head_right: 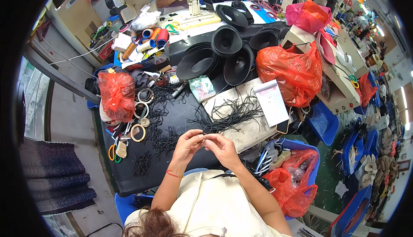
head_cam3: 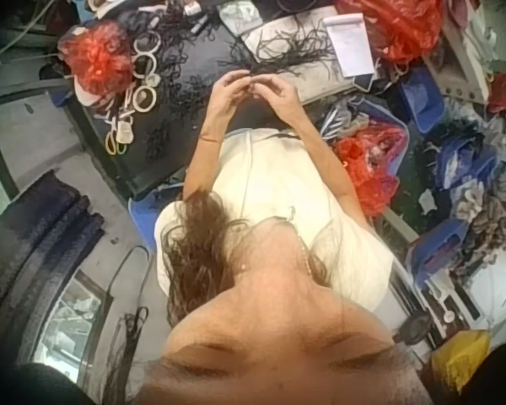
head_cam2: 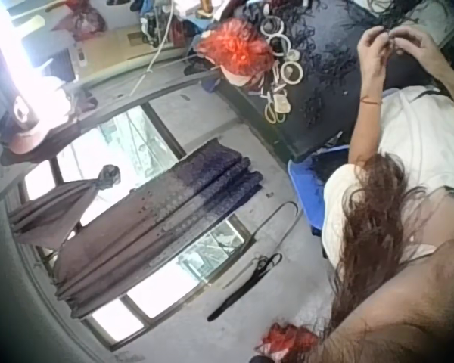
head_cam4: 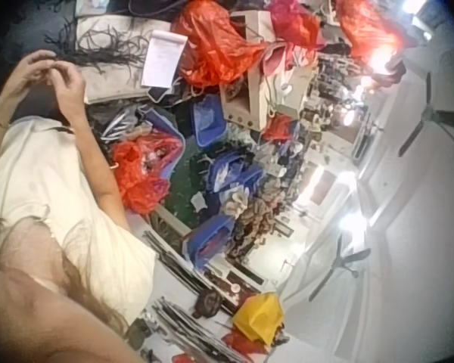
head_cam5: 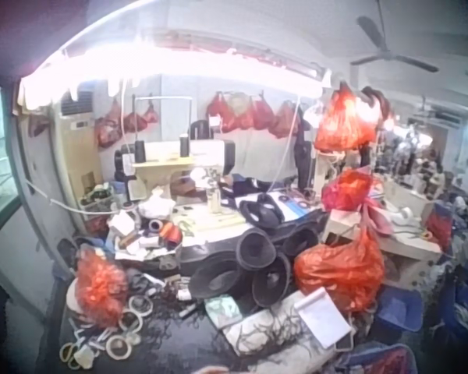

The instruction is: The person sits at a cluttered workbench and repeatedly picks up small black elastic bands, ties them into knots, and places the finished knots on the table. The hands work continuously with the elastic bands, handling them one at a time throughout the clip.

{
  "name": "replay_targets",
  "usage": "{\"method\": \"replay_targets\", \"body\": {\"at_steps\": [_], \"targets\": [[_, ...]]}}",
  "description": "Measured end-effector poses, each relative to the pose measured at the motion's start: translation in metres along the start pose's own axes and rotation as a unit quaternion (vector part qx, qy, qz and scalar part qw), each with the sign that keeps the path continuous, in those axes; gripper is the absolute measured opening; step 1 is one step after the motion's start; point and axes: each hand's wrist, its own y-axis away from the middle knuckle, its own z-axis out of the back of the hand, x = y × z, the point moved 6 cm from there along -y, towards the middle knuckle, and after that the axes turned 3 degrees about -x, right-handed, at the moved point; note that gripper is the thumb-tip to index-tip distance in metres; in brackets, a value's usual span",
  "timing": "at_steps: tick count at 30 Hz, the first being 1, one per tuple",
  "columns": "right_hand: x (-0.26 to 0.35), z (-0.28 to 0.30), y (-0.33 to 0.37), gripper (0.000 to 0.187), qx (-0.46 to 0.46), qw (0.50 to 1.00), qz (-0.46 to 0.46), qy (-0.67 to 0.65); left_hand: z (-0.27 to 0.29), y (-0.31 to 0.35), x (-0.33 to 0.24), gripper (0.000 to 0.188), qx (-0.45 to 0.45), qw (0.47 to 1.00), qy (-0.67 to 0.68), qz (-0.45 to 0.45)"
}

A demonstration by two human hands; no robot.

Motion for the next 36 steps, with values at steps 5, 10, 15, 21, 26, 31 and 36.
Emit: {"method": "replay_targets", "body": {"at_steps": [5, 10, 15, 21, 26, 31, 36], "targets": [[0.009, 0.002, 0.002, 0.008, -0.007, 0.983, 0.068, 0.171, 0.001, 0.002, -0.001, 0.018, -0.002, 1.000, -0.026, 0.011], [0.007, 0.011, 0.001, 0.010, -0.076, 0.966, 0.031, 0.247, -0.006, 0.002, 0.006, 0.020, 0.012, 0.997, -0.057, -0.043], [-0.004, 0.000, 0.000, 0.013, -0.122, 0.956, 0.076, 0.257, 0.003, 0.002, 0.013, 0.018, -0.088, 0.976, -0.088, -0.176], [-0.005, 0.015, -0.015, 0.020, -0.050, 0.983, 0.000, 0.178, -0.020, 0.010, -0.005, 0.031, -0.054, 0.914, -0.286, -0.283], [0.003, 0.019, -0.018, 0.021, 0.044, 0.958, 0.096, 0.266, -0.020, 0.013, -0.009, 0.048, 0.051, 0.935, -0.305, -0.177], [-0.021, 0.023, -0.020, 0.013, 0.002, 0.999, -0.050, 0.001, -0.027, 0.016, -0.005, 0.054, 0.099, 0.948, -0.275, -0.124], [-0.023, 0.023, -0.016, 0.021, -0.039, 0.998, -0.054, -0.011, -0.033, 0.021, -0.009, 0.042, 0.110, 0.977, -0.180, -0.044]]}}
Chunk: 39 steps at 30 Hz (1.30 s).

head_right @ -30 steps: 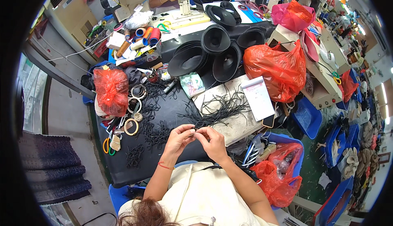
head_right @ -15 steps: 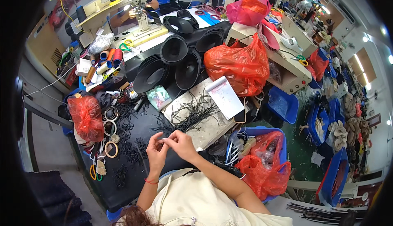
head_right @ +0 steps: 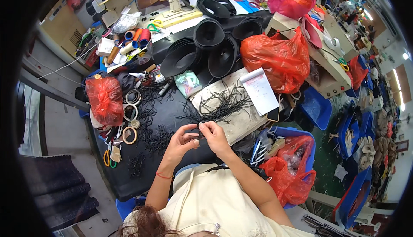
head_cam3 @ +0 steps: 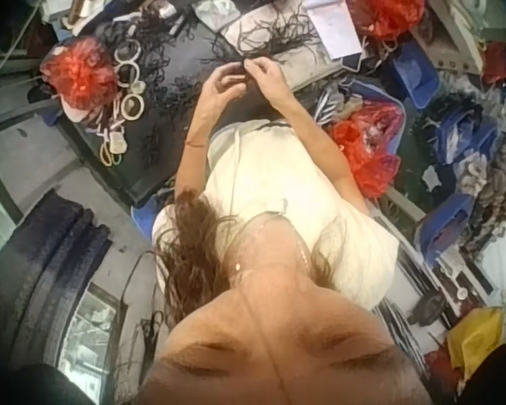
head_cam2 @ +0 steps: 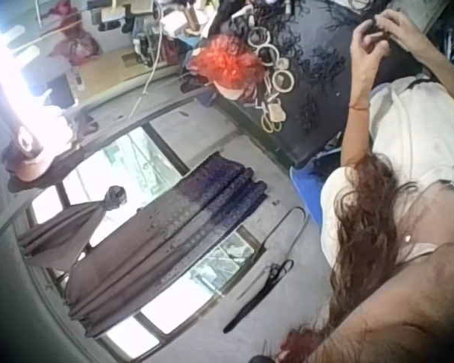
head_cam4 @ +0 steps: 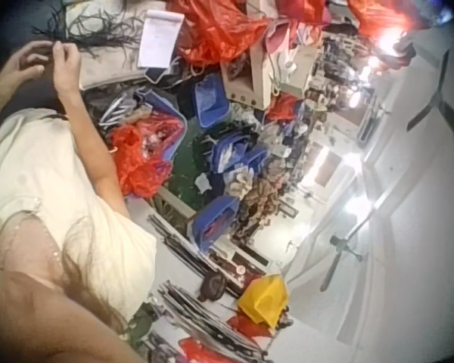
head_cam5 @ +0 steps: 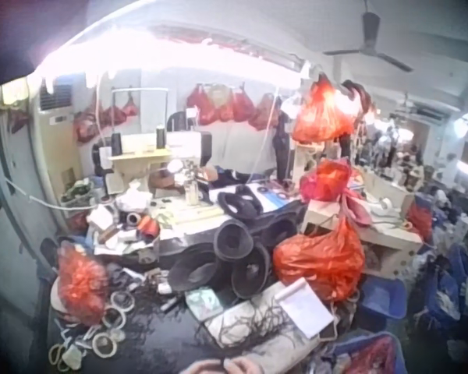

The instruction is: The person sits at a cluttered workbench and repeatedly picks up small black elastic bands, ties them into knots, and places the finished knots on the table. The hands work continuously with the elastic bands, handling them one at a time throughout the clip.

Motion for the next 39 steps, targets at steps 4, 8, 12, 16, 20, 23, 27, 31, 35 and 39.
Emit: {"method": "replay_targets", "body": {"at_steps": [4, 8, 12, 16, 20, 23, 27, 31, 35, 39], "targets": [[0.003, 0.001, 0.000, 0.024, 0.005, 0.999, -0.002, 0.042, 0.009, -0.004, 0.011, 0.019, -0.012, 1.000, -0.019, 0.017], [0.010, -0.001, 0.000, 0.024, 0.004, 0.998, 0.011, 0.057, 0.001, -0.006, 0.008, 0.017, 0.016, 0.996, -0.085, 0.020], [0.006, 0.005, -0.003, 0.025, -0.031, 0.992, 0.073, 0.097, -0.008, -0.005, 0.006, 0.018, 0.017, 0.990, -0.141, -0.008], [0.003, 0.010, -0.010, 0.024, -0.086, 0.991, 0.030, 0.099, -0.005, -0.004, 0.012, 0.018, -0.002, 0.980, -0.194, -0.052], [-0.001, 0.008, -0.007, 0.020, -0.076, 0.995, -0.058, -0.035, -0.002, 0.001, 0.011, 0.018, -0.005, 0.995, -0.101, -0.011], [0.018, 0.009, 0.000, 0.017, 0.000, 0.997, -0.051, -0.061, 0.002, 0.001, 0.012, 0.018, 0.011, 0.998, -0.064, 0.011], [0.032, 0.001, 0.011, 0.018, 0.040, 0.999, -0.015, 0.007, -0.001, 0.001, 0.012, 0.019, 0.004, 0.997, -0.070, 0.014], [0.029, 0.002, 0.009, 0.022, -0.016, 0.998, 0.047, 0.041, -0.006, 0.006, 0.009, 0.019, 0.001, 0.992, -0.125, -0.002], [0.005, 0.005, 0.000, 0.023, -0.066, 0.997, 0.012, -0.032, -0.006, 0.004, 0.010, 0.023, -0.014, 0.990, -0.137, -0.040], [0.025, 0.001, 0.002, 0.020, -0.078, 0.994, -0.009, -0.073, -0.017, -0.005, 0.008, 0.030, -0.079, 0.990, 0.017, -0.111]]}}
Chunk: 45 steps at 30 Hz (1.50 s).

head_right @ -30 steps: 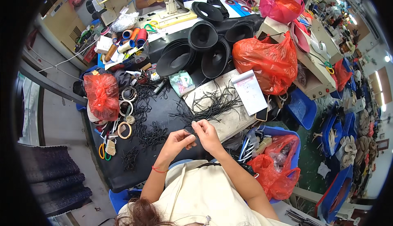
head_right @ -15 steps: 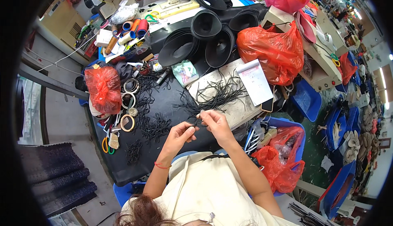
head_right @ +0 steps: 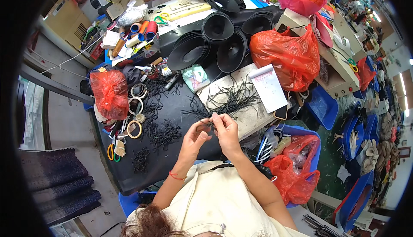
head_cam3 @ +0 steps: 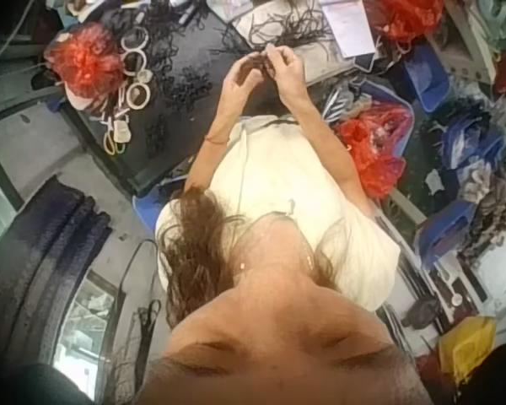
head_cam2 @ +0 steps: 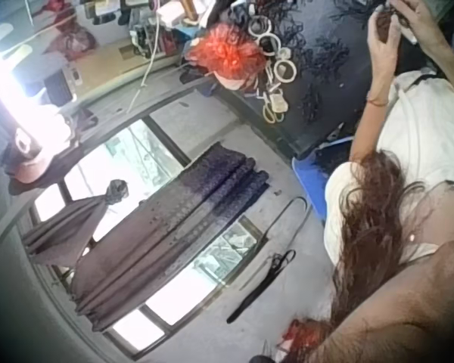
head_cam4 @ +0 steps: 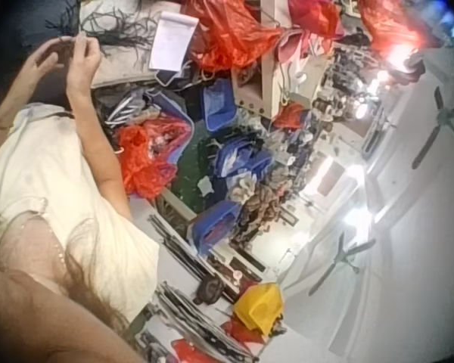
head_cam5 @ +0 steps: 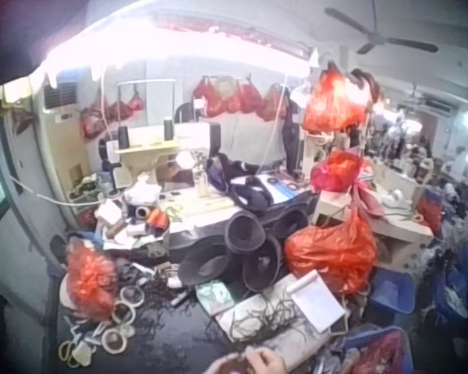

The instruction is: The person sits at a cluttered workbench and repeatedly picks up small black elastic bands, ties them into knots, and places the finished knots on the table. The hands work continuously with the elastic bands, handling them one at a time throughout the clip.

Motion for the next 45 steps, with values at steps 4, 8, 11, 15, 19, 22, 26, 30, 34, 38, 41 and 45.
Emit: {"method": "replay_targets", "body": {"at_steps": [4, 8, 11, 15, 19, 22, 26, 30, 34, 38, 41, 45], "targets": [[-0.003, -0.015, 0.011, 0.017, -0.033, 0.989, -0.005, -0.145, -0.008, -0.009, 0.007, 0.022, -0.056, 0.993, 0.099, -0.027], [0.006, -0.011, 0.012, 0.011, -0.038, 0.995, 0.032, -0.087, -0.002, -0.017, -0.012, 0.012, -0.075, 0.991, 0.112, 0.005], [0.036, -0.008, 0.009, 0.015, -0.009, 0.993, 0.111, 0.044, -0.002, -0.019, -0.017, 0.014, 0.003, 0.995, 0.068, 0.068], [0.033, -0.018, 0.004, 0.017, 0.133, 0.990, 0.026, 0.039, -0.006, -0.015, -0.022, 0.016, 0.078, 0.993, 0.029, 0.084], [0.028, -0.015, 0.004, 0.021, 0.130, 0.991, -0.006, 0.007, -0.009, -0.011, -0.031, 0.016, 0.120, 0.989, -0.002, 0.091], [0.026, -0.013, 0.005, 0.025, 0.127, 0.991, -0.049, -0.003, -0.009, -0.009, -0.027, 0.016, 0.112, 0.987, 0.008, 0.112], [0.015, -0.009, -0.001, 0.028, 0.113, 0.988, -0.104, -0.034, -0.008, -0.008, -0.022, 0.015, 0.092, 0.989, 0.025, 0.114], [0.022, -0.014, 0.008, 0.028, -0.005, 0.975, -0.147, -0.164, 0.004, -0.014, -0.014, 0.014, -0.027, 0.989, 0.119, 0.080], [0.003, 0.000, 0.012, 0.018, 0.069, 0.997, -0.030, 0.015, 0.008, -0.016, -0.005, 0.016, -0.094, 0.982, 0.155, 0.057], [0.018, 0.001, 0.011, 0.013, 0.063, 0.993, 0.028, 0.094, 0.011, -0.013, -0.009, 0.016, -0.032, 0.999, 0.017, 0.025], [0.022, 0.001, 0.013, 0.012, 0.069, 0.992, 0.037, 0.095, 0.007, -0.010, -0.015, 0.015, -0.032, 0.999, -0.032, 0.026], [0.017, 0.000, 0.013, 0.013, 0.080, 0.992, 0.033, 0.090, 0.008, -0.008, -0.010, 0.015, -0.059, 0.998, -0.027, 0.025]]}}
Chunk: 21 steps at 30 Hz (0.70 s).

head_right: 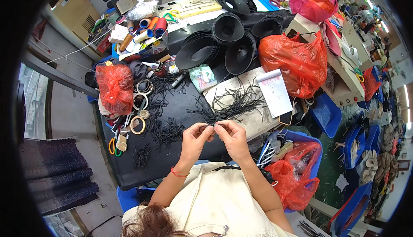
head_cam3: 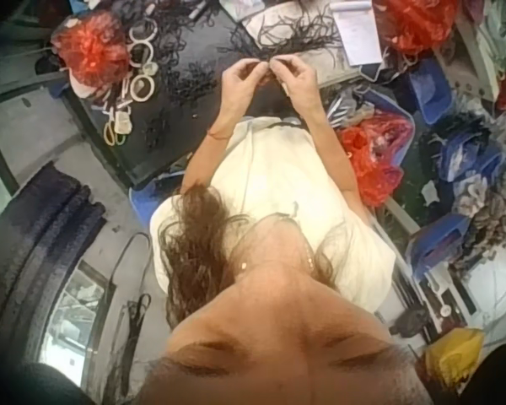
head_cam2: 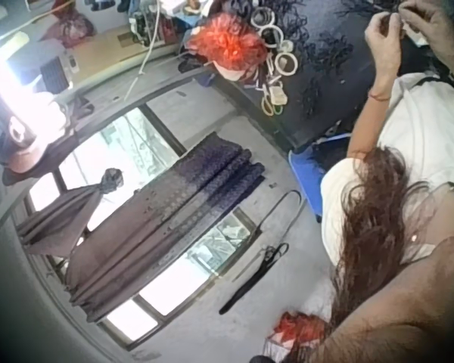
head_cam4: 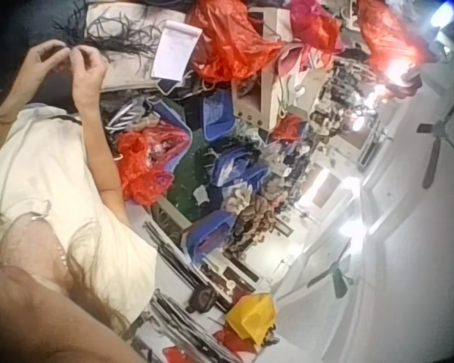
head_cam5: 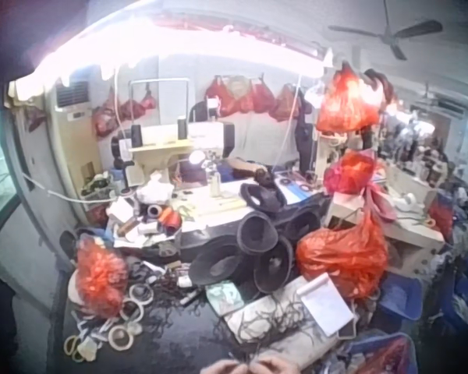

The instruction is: The person sits at a cluttered workbench and repeatedly picks up small black elastic bands, ties them into knots, and places the finished knots on the table. The hands work continuously with the elastic bands, handling them one at a time throughout the clip.

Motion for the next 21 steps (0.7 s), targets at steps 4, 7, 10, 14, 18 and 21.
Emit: {"method": "replay_targets", "body": {"at_steps": [4, 7, 10, 14, 18, 21], "targets": [[-0.008, 0.001, 0.000, 0.015, 0.014, 1.000, -0.013, -0.020, -0.001, 0.000, 0.002, 0.015, -0.003, 1.000, 0.025, 0.003], [-0.008, 0.000, 0.000, 0.016, 0.027, 0.999, -0.020, -0.034, 0.001, -0.001, 0.005, 0.015, -0.013, 0.999, 0.040, 0.010], [-0.012, -0.002, -0.001, 0.018, 0.039, 0.997, -0.026, -0.054, 0.003, -0.002, 0.007, 0.015, -0.022, 0.998, 0.050, 0.000], [-0.014, -0.013, 0.001, 0.017, 0.030, 0.988, -0.031, -0.149, -0.007, -0.004, -0.001, 0.013, -0.029, 0.979, 0.192, 0.054], [0.000, -0.019, 0.005, 0.015, -0.009, 0.996, -0.017, -0.089, -0.007, -0.010, -0.008, 0.014, 0.035, 0.960, 0.254, 0.109], [0.022, 0.005, -0.003, 0.022, -0.068, 0.994, 0.083, 0.027, -0.003, -0.013, -0.022, 0.015, 0.099, 0.972, 0.172, 0.126]]}}
